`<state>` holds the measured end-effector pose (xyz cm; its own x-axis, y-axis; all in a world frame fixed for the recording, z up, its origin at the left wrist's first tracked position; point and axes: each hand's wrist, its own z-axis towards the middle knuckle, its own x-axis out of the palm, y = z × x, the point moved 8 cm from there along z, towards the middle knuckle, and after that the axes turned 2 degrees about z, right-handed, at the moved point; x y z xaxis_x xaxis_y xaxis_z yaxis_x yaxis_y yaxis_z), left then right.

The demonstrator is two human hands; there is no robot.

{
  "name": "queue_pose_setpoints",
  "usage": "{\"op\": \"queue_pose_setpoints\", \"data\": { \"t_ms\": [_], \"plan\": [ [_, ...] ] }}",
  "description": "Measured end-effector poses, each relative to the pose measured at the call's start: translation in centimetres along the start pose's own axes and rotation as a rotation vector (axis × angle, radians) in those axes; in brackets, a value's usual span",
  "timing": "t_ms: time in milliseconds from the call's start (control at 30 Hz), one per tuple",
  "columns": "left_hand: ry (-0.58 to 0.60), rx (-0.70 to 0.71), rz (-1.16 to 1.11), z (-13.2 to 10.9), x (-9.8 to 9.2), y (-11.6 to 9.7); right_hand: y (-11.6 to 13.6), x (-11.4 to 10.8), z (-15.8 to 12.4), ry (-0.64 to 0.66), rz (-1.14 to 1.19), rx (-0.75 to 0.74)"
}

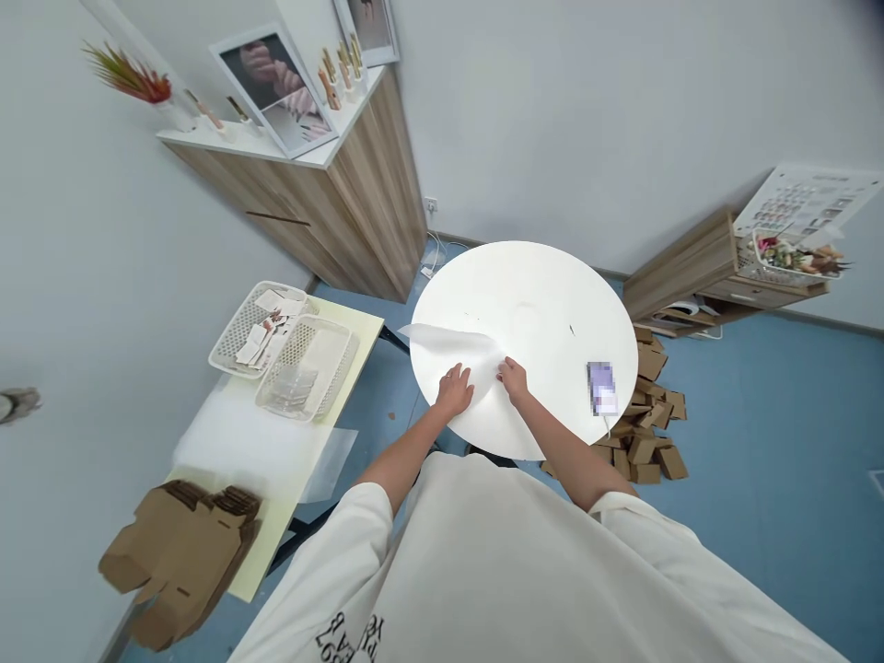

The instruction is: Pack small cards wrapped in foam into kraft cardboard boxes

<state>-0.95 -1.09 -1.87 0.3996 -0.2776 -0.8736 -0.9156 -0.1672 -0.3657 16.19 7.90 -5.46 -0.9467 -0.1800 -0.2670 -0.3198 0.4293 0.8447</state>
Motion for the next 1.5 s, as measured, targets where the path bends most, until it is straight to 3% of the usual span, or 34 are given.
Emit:
{"op": "queue_pose_setpoints", "data": {
  "t_ms": [200,333,433,500,633,733,900,1033,1133,1233,1367,1500],
  "plan": [
    [0.159,-0.057,0.029,1.6,3.1,0.2,-1.5,-0.6,-0.2,0.138,0.002,0.064],
    [0.206,-0.101,0.083,2.0,4.0,1.6,-1.8,-3.8,0.5,0.055,-0.176,0.008],
    [0.161,-0.091,0.108,2.6,3.8,2.6,-2.1,-5.8,1.2,-0.003,-0.361,-0.055],
    [0.137,-0.085,0.120,3.2,3.5,3.3,-2.4,-6.0,1.4,0.029,-0.501,-0.091],
    [0.145,-0.051,0.170,4.7,2.8,4.6,-2.9,-4.5,1.5,0.155,-0.817,-0.145],
    [0.183,0.002,0.230,5.6,2.4,5.2,-2.6,-3.3,1.4,0.175,-0.986,-0.179],
    [0.203,0.084,0.289,6.5,1.8,6.1,-2.0,-2.4,1.8,0.169,-1.094,-0.231],
    [0.214,0.127,0.305,7.4,1.8,6.4,-2.4,-4.6,2.4,0.078,-1.060,-0.161],
    [0.215,0.201,0.327,8.4,2.5,5.4,-2.5,-7.0,2.5,-0.010,-1.000,-0.099],
    [0.225,0.329,0.334,9.6,3.6,2.7,-1.6,-7.8,2.2,-0.008,-0.955,-0.162],
    [0.251,0.424,0.313,10.6,4.7,-1.2,-0.3,-6.1,1.5,0.096,-0.948,-0.261],
    [0.258,0.411,0.304,10.5,4.5,-2.6,-0.3,-3.6,1.2,0.160,-0.977,-0.281]
  ]
}}
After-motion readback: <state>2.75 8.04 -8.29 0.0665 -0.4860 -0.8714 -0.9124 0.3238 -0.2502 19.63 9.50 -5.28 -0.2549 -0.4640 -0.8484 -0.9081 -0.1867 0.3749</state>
